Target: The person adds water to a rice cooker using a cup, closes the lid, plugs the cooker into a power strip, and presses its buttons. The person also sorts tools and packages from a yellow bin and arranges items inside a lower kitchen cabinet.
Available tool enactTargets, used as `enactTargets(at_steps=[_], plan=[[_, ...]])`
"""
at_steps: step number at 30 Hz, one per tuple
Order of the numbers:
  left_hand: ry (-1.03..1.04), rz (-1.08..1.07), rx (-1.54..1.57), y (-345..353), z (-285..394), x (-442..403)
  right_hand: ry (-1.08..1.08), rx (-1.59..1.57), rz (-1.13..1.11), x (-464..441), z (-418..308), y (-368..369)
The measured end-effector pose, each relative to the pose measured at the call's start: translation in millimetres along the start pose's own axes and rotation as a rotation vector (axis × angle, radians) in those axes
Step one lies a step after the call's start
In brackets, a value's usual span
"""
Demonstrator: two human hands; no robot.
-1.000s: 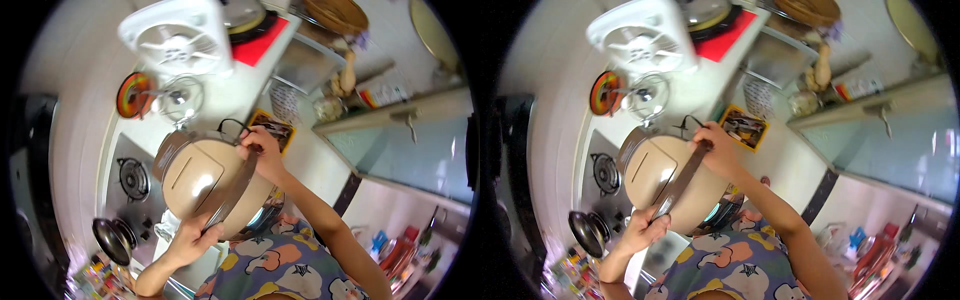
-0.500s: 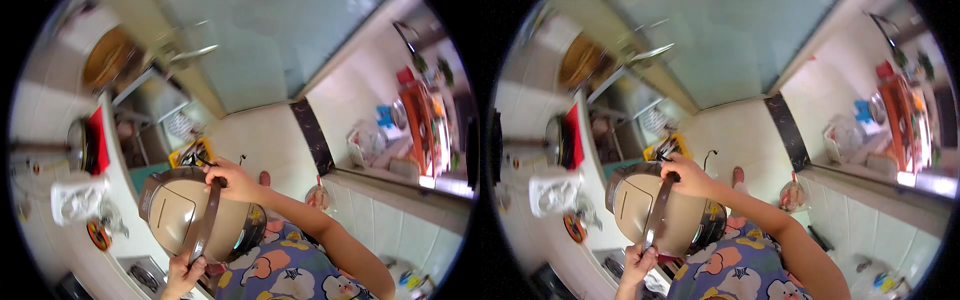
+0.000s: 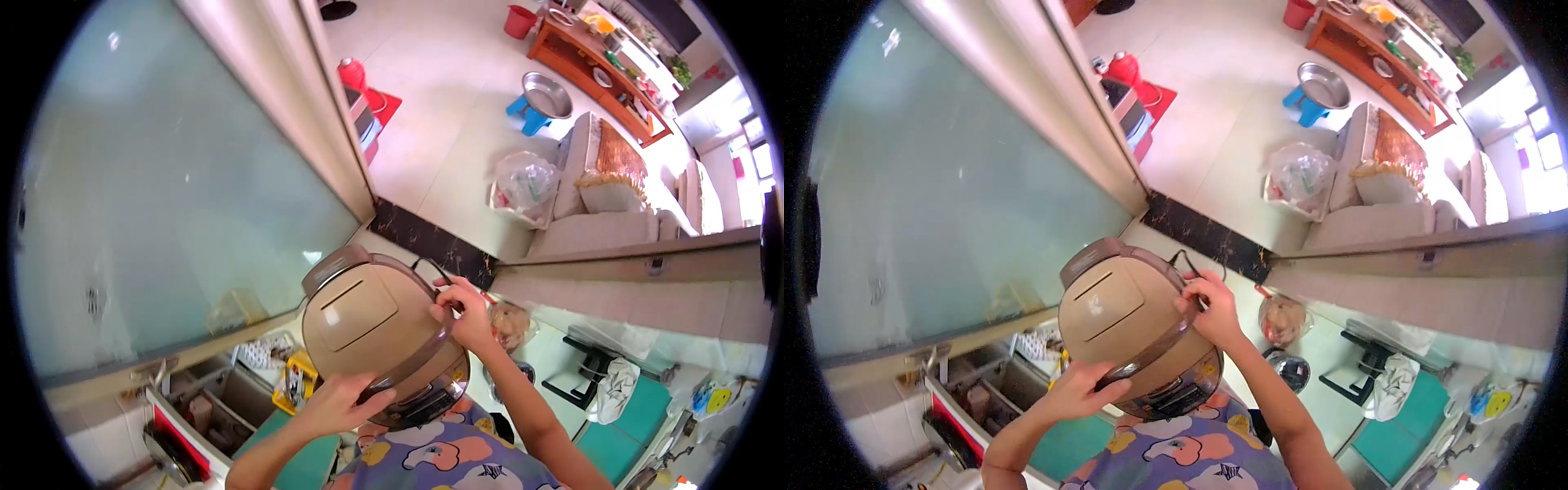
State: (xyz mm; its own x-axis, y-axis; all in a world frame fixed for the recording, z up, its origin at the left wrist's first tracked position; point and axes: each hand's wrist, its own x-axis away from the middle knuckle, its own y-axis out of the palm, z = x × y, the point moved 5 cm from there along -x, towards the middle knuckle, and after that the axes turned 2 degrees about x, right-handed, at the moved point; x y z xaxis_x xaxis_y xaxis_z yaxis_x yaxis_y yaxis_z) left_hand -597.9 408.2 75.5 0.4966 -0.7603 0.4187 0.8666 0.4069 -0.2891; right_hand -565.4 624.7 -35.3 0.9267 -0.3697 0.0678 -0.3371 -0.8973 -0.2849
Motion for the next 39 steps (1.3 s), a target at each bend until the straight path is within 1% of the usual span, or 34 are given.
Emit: enactTargets(at_steps=[1, 4, 6, 8, 9, 13, 15, 16, 17, 20, 21, 24, 25, 26, 28, 31, 32, 34, 36, 37, 38, 39], plan=[[-0.001, -0.039, -0.035, -6.0, 7.6, -27.8, -0.004, 0.022, 0.061, -13.4, 1.4, -18.9], [-0.030, -0.199, -0.286, -27.7, 20.2, -106.3, -0.010, 0.128, 0.233, -55.1, 10.6, -58.9], [0.068, -0.149, -0.275, -37.0, 33.0, -151.0, 0.055, 0.055, 0.317, -80.7, 19.6, -81.7], [0.174, -0.114, -0.233, -51.3, 45.8, -199.7, 0.052, 0.088, 0.366, -111.7, 23.0, -103.9], [0.164, -0.129, -0.224, -57.0, 53.4, -222.4, 0.044, 0.096, 0.396, -127.6, 28.2, -113.0], [0.199, -0.149, -0.208, -77.5, 79.3, -306.0, 0.152, -0.048, 0.484, -192.8, 48.8, -146.6], [0.194, -0.103, -0.182, -92.7, 92.6, -347.8, 0.149, -0.002, 0.466, -232.3, 57.0, -162.4], [0.190, -0.081, -0.167, -102.9, 98.9, -373.1, 0.149, 0.023, 0.457, -258.9, 60.6, -171.1], [0.155, -0.110, -0.193, -109.6, 102.2, -394.9, 0.211, -0.007, 0.445, -280.2, 67.3, -178.9], [0.123, -0.037, -0.210, -129.8, 107.4, -461.0, 0.189, 0.020, 0.350, -358.4, 77.8, -199.4], [0.135, -0.036, -0.205, -139.5, 106.4, -485.5, 0.227, -0.031, 0.344, -385.7, 87.0, -206.0], [0.109, 0.057, -0.107, -182.6, 133.3, -548.5, 0.227, 0.087, 0.217, -477.7, 76.0, -229.5], [0.054, 0.020, -0.099, -199.2, 143.2, -569.1, 0.177, 0.118, 0.174, -509.4, 75.5, -236.7], [0.053, 0.036, -0.090, -210.6, 145.9, -585.2, 0.178, 0.117, 0.111, -535.1, 77.6, -241.4], [0.057, 0.077, -0.076, -238.8, 147.7, -626.0, 0.210, -0.009, 0.035, -595.7, 85.6, -252.6], [0.060, 0.169, -0.003, -286.6, 143.1, -693.6, 0.295, -0.094, -0.032, -687.0, 98.9, -272.5], [0.058, 0.192, 0.026, -302.6, 139.4, -715.5, 0.345, 0.010, -0.041, -713.9, 109.3, -282.7], [0.048, 0.229, 0.079, -328.9, 125.0, -756.5, 0.472, 0.221, -0.157, -749.2, 174.8, -311.9], [0.039, 0.277, 0.116, -359.7, 118.5, -805.3, 0.362, 0.447, -0.250, -793.9, 215.3, -324.2], [0.021, 0.289, 0.119, -375.8, 113.6, -825.9, 0.316, 0.532, -0.280, -823.4, 219.9, -324.5], [-0.003, 0.292, 0.115, -393.1, 109.0, -844.8, 0.347, 0.524, -0.322, -852.2, 226.7, -325.6], [-0.094, 0.218, 0.046, -408.5, 104.0, -864.1, 0.374, 0.513, -0.358, -887.0, 227.9, -322.2]])
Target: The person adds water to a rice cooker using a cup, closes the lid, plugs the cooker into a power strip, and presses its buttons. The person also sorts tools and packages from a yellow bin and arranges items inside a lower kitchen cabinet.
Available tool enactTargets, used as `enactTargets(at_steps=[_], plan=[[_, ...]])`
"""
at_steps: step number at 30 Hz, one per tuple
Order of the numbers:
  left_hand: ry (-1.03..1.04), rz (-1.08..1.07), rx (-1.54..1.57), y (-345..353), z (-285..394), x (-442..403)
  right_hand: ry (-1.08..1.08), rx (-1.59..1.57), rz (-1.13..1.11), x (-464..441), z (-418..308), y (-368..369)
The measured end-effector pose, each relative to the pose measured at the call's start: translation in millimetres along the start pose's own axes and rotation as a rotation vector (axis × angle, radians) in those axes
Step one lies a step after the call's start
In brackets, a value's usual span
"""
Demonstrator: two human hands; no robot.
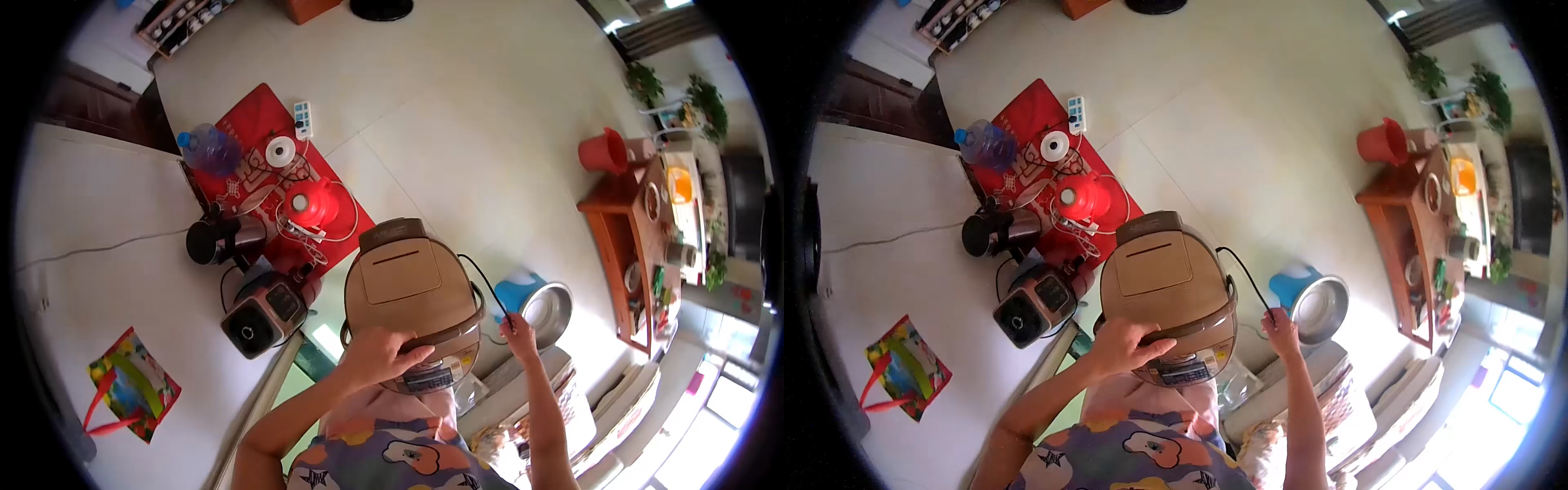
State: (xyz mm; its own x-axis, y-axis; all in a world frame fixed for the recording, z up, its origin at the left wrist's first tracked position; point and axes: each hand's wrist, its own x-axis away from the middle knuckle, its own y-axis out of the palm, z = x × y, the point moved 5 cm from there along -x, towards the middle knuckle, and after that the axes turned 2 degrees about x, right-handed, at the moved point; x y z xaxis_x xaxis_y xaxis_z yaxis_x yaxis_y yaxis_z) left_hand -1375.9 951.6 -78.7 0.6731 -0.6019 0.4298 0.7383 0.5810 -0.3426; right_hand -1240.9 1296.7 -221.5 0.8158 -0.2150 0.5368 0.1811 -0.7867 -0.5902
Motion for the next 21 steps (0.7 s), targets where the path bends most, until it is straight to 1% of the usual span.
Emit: enactTargets(at_steps=[1, 2, 3, 4, 5, 7, 8, 9, 10, 11, 12, 13, 15, 16, 17, 19, 21], plan=[[0.023, 0.046, 0.023, -7.0, -5.3, -23.4, 0.020, -0.009, -0.043, -31.6, -4.8, -10.8], [0.047, 0.094, 0.049, -9.2, -15.9, -44.7, 0.025, 0.070, -0.069, -66.0, 0.6, -20.9], [0.071, 0.143, 0.071, -13.7, -24.2, -63.8, -0.006, 0.129, -0.090, -97.1, -14.6, -33.9], [-0.036, 0.018, 0.034, -20.7, -32.5, -85.0, 0.037, 0.076, -0.102, -132.2, -17.2, -43.0], [-0.003, 0.060, -0.001, -24.4, -42.7, -105.4, 0.079, 0.022, -0.114, -165.9, -16.0, -52.5], [0.062, 0.152, -0.082, -26.3, -72.9, -149.1, 0.074, -0.015, -0.171, -235.7, -9.4, -63.3], [-0.077, 0.032, -0.116, -23.5, -89.7, -166.1, 0.108, -0.011, -0.181, -267.5, -7.2, -62.9], [0.074, 0.232, -0.122, -21.8, -102.9, -185.2, 0.096, -0.029, -0.215, -295.4, -29.9, -57.9], [0.104, 0.321, -0.138, -25.5, -111.1, -206.9, -0.065, 0.127, -0.227, -331.1, -46.9, -50.8], [0.135, 0.397, -0.153, -28.7, -118.1, -227.3, -0.094, 0.183, -0.222, -361.4, -73.2, -41.7], [-0.003, 0.298, -0.196, -21.2, -141.3, -243.2, -0.152, 0.191, -0.241, -390.2, -88.6, -26.3], [-0.034, 0.298, -0.167, -14.7, -164.4, -258.8, -0.196, 0.176, -0.281, -415.9, -101.5, -8.3], [-0.117, 0.268, -0.179, -8.1, -195.2, -289.6, -0.153, 0.157, -0.344, -459.9, -125.5, 24.7], [-0.131, 0.316, -0.170, -6.2, -207.2, -302.6, -0.261, 0.257, -0.345, -484.7, -131.2, 42.7], [-0.147, 0.361, -0.159, -1.5, -217.1, -312.3, -0.226, 0.323, -0.360, -506.1, -133.2, 55.9], [-0.240, 0.402, -0.078, 9.8, -239.6, -336.2, -0.110, 0.342, -0.421, -530.0, -159.9, 65.5], [-0.269, 0.461, -0.054, 20.8, -255.6, -356.4, -0.087, 0.391, -0.391, -549.6, -168.1, 72.6]])
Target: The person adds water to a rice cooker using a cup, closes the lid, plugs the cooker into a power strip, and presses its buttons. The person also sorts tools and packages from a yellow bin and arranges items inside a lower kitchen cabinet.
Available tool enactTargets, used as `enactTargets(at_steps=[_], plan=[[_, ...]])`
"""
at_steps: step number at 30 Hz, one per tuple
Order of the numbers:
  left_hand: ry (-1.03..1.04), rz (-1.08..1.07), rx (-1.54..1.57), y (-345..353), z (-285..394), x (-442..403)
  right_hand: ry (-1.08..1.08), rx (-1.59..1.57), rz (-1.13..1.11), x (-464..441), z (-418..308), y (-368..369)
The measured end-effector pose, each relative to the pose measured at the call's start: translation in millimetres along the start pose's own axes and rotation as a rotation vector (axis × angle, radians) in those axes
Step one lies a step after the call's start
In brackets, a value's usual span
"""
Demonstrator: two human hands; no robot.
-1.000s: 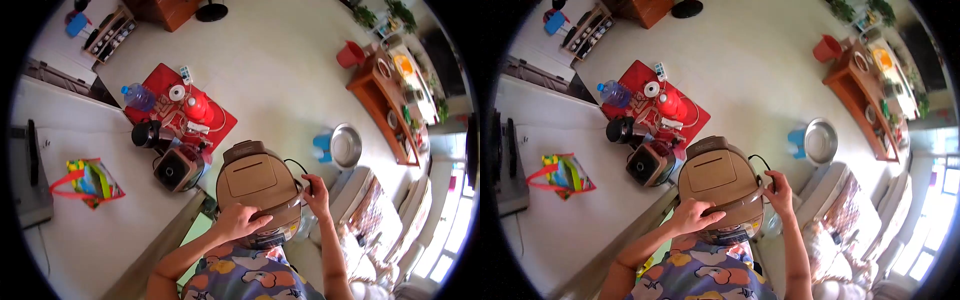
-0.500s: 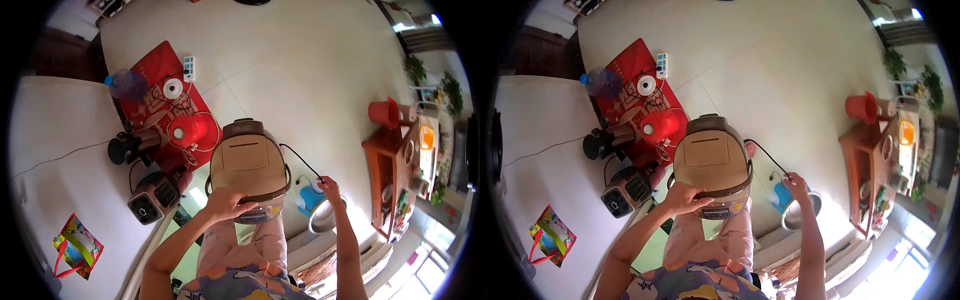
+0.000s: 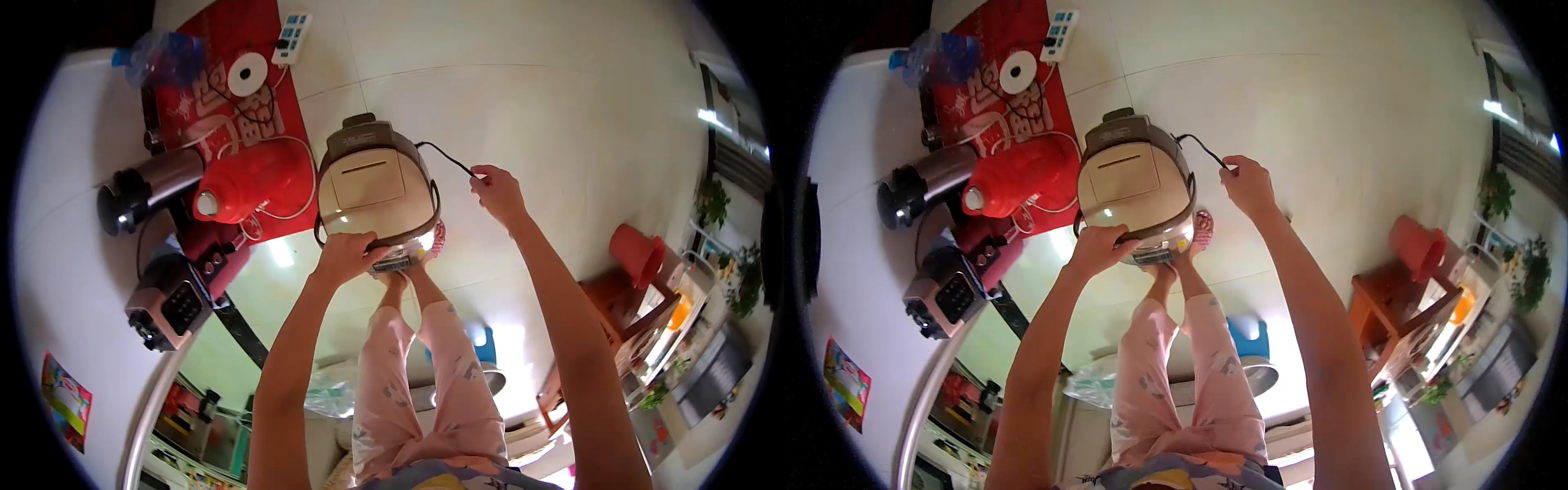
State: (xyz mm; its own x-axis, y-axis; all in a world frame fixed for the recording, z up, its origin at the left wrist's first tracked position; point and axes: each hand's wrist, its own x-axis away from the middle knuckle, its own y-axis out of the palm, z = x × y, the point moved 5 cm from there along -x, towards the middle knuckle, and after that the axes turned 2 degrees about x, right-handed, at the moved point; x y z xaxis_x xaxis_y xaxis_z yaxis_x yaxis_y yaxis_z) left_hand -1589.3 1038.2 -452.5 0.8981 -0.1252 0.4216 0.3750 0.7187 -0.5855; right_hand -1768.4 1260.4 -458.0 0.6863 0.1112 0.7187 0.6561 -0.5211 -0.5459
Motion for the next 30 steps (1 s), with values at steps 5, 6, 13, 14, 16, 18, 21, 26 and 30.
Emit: enactTargets(at_steps=[5, 6, 13, 14, 16, 18, 21, 26, 30], plan=[[-0.108, 0.034, 0.025, 31.2, -22.0, -13.7, -0.084, 0.151, -0.106, -21.9, -12.5, 6.8], [-0.119, 0.029, 0.047, 34.9, -26.4, -14.3, -0.083, 0.151, -0.122, -22.8, -15.8, 10.2], [-0.153, -0.075, 0.113, 52.4, -35.3, -16.5, -0.095, 0.165, -0.123, -36.5, -3.9, 16.7], [-0.154, -0.079, 0.114, 50.6, -37.2, -16.3, -0.083, 0.156, -0.144, -34.5, -3.3, 16.1], [-0.145, -0.082, 0.116, 46.4, -37.2, -17.3, -0.059, 0.130, -0.176, -28.1, 0.6, 9.4], [-0.154, -0.043, 0.130, 40.2, -38.6, -20.7, -0.022, 0.202, -0.240, -24.4, 27.7, 2.4], [-0.289, -0.030, 0.225, 21.4, -43.0, -28.7, -0.046, 0.431, -0.305, -15.8, 80.3, -20.2], [-0.328, 0.652, -0.137, -34.4, -10.5, -37.7, -0.286, 0.386, -0.086, -10.0, 106.3, -59.4], [-0.480, 0.203, 0.510, 38.5, 35.0, -57.8, -0.541, 0.342, 0.078, -16.8, 16.0, -53.8]])
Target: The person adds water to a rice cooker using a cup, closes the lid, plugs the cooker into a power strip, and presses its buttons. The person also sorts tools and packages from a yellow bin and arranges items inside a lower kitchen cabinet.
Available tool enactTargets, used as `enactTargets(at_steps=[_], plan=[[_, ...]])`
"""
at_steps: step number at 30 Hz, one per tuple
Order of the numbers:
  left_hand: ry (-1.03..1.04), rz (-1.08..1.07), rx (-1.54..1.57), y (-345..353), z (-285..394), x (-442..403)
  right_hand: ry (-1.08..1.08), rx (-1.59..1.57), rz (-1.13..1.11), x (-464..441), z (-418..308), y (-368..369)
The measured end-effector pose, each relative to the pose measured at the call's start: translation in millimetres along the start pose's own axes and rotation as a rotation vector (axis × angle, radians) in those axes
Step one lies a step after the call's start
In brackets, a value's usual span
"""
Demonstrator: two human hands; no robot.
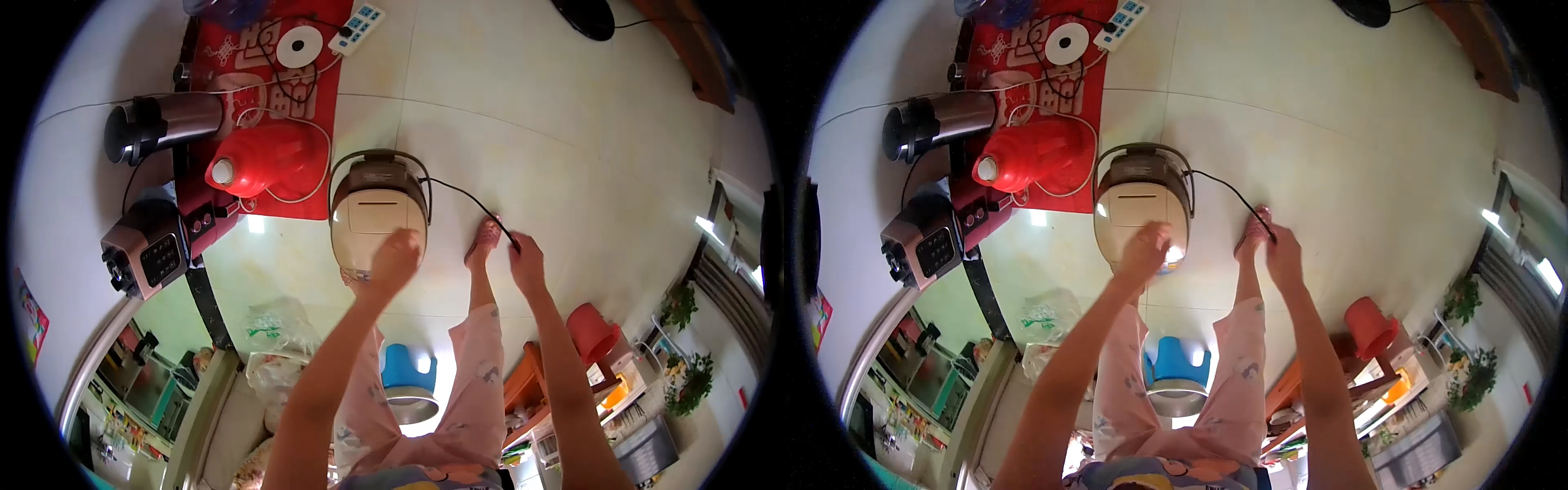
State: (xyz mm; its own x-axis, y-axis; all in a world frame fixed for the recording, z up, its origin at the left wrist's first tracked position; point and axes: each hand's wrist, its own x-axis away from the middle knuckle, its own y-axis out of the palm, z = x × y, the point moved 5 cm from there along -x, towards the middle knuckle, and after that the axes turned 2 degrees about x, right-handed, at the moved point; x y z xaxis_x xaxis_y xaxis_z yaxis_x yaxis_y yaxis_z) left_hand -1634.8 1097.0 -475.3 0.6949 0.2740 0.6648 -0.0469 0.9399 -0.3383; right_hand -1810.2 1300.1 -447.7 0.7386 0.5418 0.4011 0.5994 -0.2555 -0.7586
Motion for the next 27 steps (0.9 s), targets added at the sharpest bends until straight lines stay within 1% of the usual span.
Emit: enactTargets(at_steps=[1, 2, 3, 4, 5, 7, 8, 10, 11, 12, 14, 17, 18, 19, 20, 22, 23, 24, 26, 27], plan=[[0.059, -0.078, 0.193, 36.4, 18.4, 11.3, 0.099, -0.198, -0.025, -11.3, -18.1, -1.4], [0.108, -0.139, 0.388, 84.2, 41.7, 8.4, -0.037, -0.252, -0.024, -23.3, -21.7, 25.4], [0.120, -0.079, 0.509, 133.4, 53.1, 3.0, -0.071, -0.165, -0.137, -26.3, -31.8, 23.4], [0.148, -0.018, 0.632, 168.5, 64.2, -2.3, 0.019, -0.353, -0.205, -19.2, -47.7, 14.6], [0.091, 0.007, 0.799, 180.8, 76.5, -7.5, -0.101, -0.319, -0.221, -12.1, -49.8, 16.1], [-0.040, 0.051, 1.136, 198.0, 107.1, -11.3, -0.106, -0.231, -0.212, -1.5, -63.3, -30.4], [-0.105, 0.080, 1.297, 197.5, 120.4, -15.5, 0.005, -0.421, -0.282, -0.5, -58.1, -45.1], [-0.255, 0.153, 1.606, 192.4, 141.0, -15.7, 0.105, -0.447, 0.017, 7.1, -13.5, -79.5], [-0.329, 0.200, 1.758, 189.5, 148.6, -16.1, 0.277, -0.377, 0.082, 11.1, 10.3, -92.8], [-0.329, 0.218, 1.840, 186.1, 158.4, -17.0, 0.522, -0.530, 0.051, 21.4, 65.7, -75.9], [-0.329, 0.248, 2.011, 179.9, 175.5, -15.0, 0.824, -0.857, -0.157, 16.7, 94.0, -64.3], [-0.395, 0.303, 2.113, 173.8, 183.1, -10.1, 0.999, -1.352, -0.268, -22.2, 73.2, -56.6], [-0.404, 0.322, 2.149, 169.7, 181.8, -8.9, 0.929, -1.622, -0.273, -43.7, 88.0, -44.6], [-0.447, 0.283, 2.123, 167.6, 179.8, -7.7, 1.002, -1.742, -0.206, -68.7, 85.7, -51.3], [-0.441, 0.249, 2.120, 164.0, 178.6, -7.9, 1.076, -1.855, -0.136, -93.8, 82.1, -58.4], [-0.425, 0.163, 2.117, 159.8, 179.7, -10.7, 0.972, -1.635, -0.273, -138.2, 92.0, -70.3], [-0.332, 0.153, 2.184, 159.8, 178.9, -18.7, 0.832, -1.481, -0.348, -157.5, 88.3, -80.8], [-0.373, 0.121, 2.177, 153.9, 188.2, -31.7, 0.818, -1.328, -0.381, -175.2, 69.5, -95.8], [-0.458, 0.045, 2.157, 137.8, 212.4, -59.3, 0.621, -1.061, -0.404, -212.2, 25.9, -129.3], [-0.565, -0.117, 2.023, 130.5, 223.3, -72.7, 0.515, -0.995, -0.391, -228.4, 5.2, -144.8]])
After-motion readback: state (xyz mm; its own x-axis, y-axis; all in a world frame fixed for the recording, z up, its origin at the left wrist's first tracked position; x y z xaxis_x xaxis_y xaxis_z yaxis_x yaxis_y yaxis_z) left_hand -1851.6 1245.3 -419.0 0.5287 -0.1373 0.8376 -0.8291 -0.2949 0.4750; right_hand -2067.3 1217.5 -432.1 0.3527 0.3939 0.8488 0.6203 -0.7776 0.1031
